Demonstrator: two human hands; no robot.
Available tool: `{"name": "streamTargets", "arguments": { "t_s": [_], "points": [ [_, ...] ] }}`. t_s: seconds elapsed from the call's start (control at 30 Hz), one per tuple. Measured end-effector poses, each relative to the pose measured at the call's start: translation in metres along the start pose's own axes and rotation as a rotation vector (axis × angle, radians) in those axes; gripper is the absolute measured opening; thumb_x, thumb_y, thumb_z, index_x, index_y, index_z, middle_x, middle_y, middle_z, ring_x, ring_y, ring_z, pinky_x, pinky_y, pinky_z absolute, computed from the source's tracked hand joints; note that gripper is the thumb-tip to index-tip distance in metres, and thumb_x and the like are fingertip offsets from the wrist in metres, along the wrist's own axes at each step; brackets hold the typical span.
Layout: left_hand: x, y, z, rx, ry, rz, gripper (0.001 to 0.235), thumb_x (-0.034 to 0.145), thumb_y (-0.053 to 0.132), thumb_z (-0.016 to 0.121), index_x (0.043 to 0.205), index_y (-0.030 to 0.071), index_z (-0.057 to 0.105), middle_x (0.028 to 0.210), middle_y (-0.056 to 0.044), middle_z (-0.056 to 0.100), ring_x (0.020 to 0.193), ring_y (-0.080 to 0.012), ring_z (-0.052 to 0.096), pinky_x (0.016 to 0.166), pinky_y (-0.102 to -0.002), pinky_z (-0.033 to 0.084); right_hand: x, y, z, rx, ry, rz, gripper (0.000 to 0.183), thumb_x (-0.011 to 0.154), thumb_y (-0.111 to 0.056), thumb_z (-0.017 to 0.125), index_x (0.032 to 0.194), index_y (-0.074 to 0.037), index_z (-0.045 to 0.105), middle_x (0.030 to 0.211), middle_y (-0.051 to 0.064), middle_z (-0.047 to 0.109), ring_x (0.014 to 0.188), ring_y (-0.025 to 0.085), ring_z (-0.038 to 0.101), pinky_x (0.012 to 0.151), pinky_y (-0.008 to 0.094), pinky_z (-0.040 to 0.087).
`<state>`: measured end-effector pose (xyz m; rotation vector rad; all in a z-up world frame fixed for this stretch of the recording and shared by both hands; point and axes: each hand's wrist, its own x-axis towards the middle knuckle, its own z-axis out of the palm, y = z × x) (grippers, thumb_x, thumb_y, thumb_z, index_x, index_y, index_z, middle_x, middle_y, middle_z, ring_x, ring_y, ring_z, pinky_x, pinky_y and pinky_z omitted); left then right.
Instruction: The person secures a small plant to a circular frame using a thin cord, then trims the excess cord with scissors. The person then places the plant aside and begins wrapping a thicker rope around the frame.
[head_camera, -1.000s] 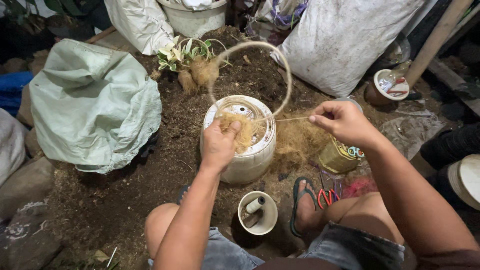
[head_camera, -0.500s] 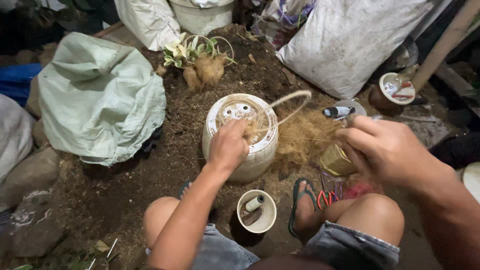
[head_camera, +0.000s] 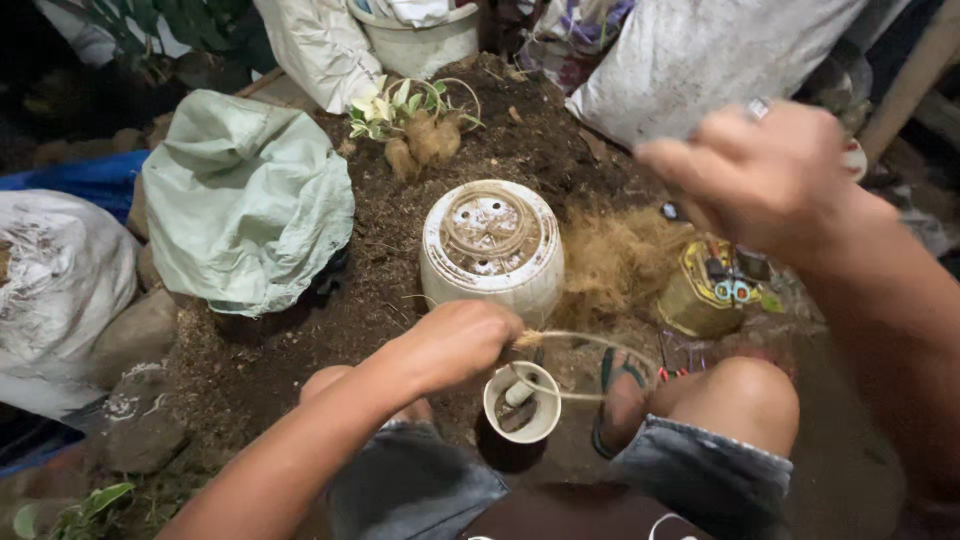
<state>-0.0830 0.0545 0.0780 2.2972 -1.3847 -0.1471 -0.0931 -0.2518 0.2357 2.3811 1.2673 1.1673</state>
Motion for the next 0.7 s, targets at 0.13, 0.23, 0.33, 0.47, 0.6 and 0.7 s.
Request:
{"name": "streamTargets", "arguments": {
  "t_s": [0.13, 0.23, 0.33, 0.47, 0.6, 0.7],
  "points": [
    [-0.002, 0.024, -0.006, -0.098, -0.214, -0.083, 0.018, 0.068, 0.009, 0.071, 0.086, 0.005, 0.072, 0.086, -0.018, 0.072, 0.086, -0.0407, 0.068, 0.072, -0.052, 0.052, -0.003, -0.01, 0.036, 0.251, 0.168, 0.139, 0.021, 0.093, 0.003, 0.074, 0.112, -0.006, 0.072, 0.078, 0.007, 0.056, 0.062, 0.023, 0.057, 0.056, 0.035, 0.044],
    [-0.001, 0.034, -0.018, -0.188, -0.332, -0.186, 0.016, 0.072, 0.009, 0.071, 0.087, 0.007, 0.072, 0.082, -0.017, 0.072, 0.081, -0.0382, 0.069, 0.071, -0.049, 0.052, -0.013, -0.023, 0.037, 0.32, 0.252, 0.133, 0.028, 0.081, 0.008, 0.075, 0.107, -0.002, 0.074, 0.069, 0.009, 0.054, 0.056, 0.029, 0.055, 0.053, 0.043, 0.042],
    [-0.003, 0.046, -0.026, -0.301, -0.356, -0.196, 0.012, 0.077, 0.011, 0.069, 0.088, 0.007, 0.07, 0.08, -0.016, 0.071, 0.076, -0.0365, 0.069, 0.067, -0.046, 0.051, -0.027, -0.023, 0.039, 0.343, 0.192, 0.253, 0.023, 0.093, 0.006, 0.072, 0.115, -0.003, 0.073, 0.079, 0.011, 0.062, 0.066, 0.028, 0.061, 0.056, 0.038, 0.048],
    [-0.006, 0.067, -0.032, -0.353, -0.305, -0.07, 0.012, 0.076, 0.011, 0.071, 0.087, 0.007, 0.07, 0.08, -0.015, 0.071, 0.076, -0.0359, 0.068, 0.065, -0.046, 0.05, -0.05, -0.018, 0.081, 0.542, 0.095, 0.472, 0.014, 0.104, -0.001, 0.067, 0.117, -0.005, 0.072, 0.097, 0.01, 0.072, 0.079, 0.019, 0.069, 0.067, 0.031, 0.056],
    [-0.012, 0.076, -0.043, -0.322, -0.148, -0.059, 0.008, 0.076, 0.007, 0.07, 0.083, 0.009, 0.071, 0.082, -0.012, 0.073, 0.079, -0.0337, 0.069, 0.068, -0.044, 0.051, -0.089, -0.049, 0.16, 0.904, -0.322, 0.935, 0.017, 0.097, -0.012, 0.062, 0.104, -0.005, 0.075, 0.097, 0.007, 0.076, 0.084, 0.015, 0.069, 0.076, 0.033, 0.057],
    [-0.013, 0.062, -0.061, -0.473, 0.123, -0.09, 0.024, 0.074, -0.004, 0.054, 0.088, 0.01, 0.068, 0.093, -0.007, 0.079, 0.086, -0.0239, 0.079, 0.08, -0.035, 0.06, -0.117, -0.101, 0.211, 1.073, -0.351, 0.989, 0.02, 0.094, -0.018, 0.066, 0.103, -0.005, 0.077, 0.09, 0.006, 0.077, 0.081, 0.015, 0.068, 0.074, 0.033, 0.056]
  ]
}}
